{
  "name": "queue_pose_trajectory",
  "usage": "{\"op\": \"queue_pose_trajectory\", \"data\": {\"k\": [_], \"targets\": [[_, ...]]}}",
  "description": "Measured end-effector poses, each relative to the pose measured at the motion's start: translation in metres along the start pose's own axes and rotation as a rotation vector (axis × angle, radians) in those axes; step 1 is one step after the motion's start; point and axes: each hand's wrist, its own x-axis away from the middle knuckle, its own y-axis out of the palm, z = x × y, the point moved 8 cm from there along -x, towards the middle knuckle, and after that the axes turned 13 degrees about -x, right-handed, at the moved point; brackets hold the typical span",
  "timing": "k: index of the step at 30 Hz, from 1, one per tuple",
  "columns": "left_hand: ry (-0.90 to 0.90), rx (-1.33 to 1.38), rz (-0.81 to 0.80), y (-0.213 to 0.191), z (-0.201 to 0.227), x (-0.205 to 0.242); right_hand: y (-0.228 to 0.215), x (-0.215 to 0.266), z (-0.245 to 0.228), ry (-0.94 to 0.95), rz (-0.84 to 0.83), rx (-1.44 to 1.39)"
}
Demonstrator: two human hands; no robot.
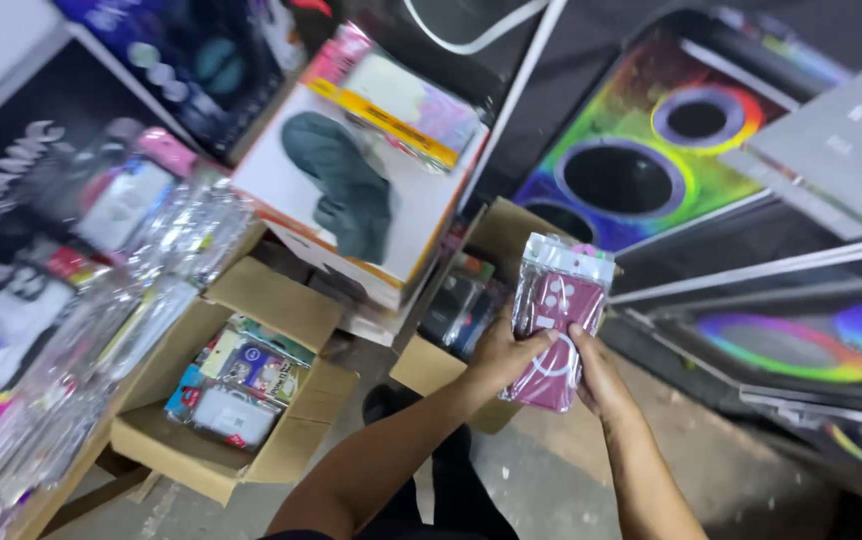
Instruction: Cleaning individual phone cases with a cloth and packing them into a shipping box.
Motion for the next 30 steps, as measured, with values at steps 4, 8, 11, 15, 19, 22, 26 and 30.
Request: {"op": "queue_pose_trajectory", "data": {"k": [4, 8, 11, 15, 19, 22, 26, 30], "targets": [[-0.04, 0.213, 0.143, -0.058, 0.068, 0.074, 0.072, 0.086, -0.065, -0.109, -0.072, 0.069], [0.009, 0.449, 0.4, -0.112, 0.091, 0.104, 0.098, 0.079, -0.056, -0.12, -0.331, 0.0], [0.114, 0.568, 0.579, -0.136, 0.083, 0.091, 0.111, 0.027, -0.059, -0.198, -0.387, 0.03], [0.322, 0.697, 0.687, -0.184, 0.121, 0.095, 0.188, 0.02, -0.127, -0.278, -0.464, 0.064], [0.231, 0.716, 0.662, -0.228, 0.138, 0.067, 0.249, -0.019, -0.182, -0.275, -0.566, 0.05], [0.145, 0.75, 0.618, -0.238, 0.107, -0.016, 0.266, -0.074, -0.199, -0.269, -0.5, 0.047], [0.104, 0.725, 0.649, -0.234, 0.068, -0.086, 0.263, -0.1, -0.18, -0.34, -0.331, -0.111], [0.119, 0.678, 0.728, -0.233, 0.071, -0.117, 0.258, -0.087, -0.166, -0.363, -0.212, -0.385]]}}
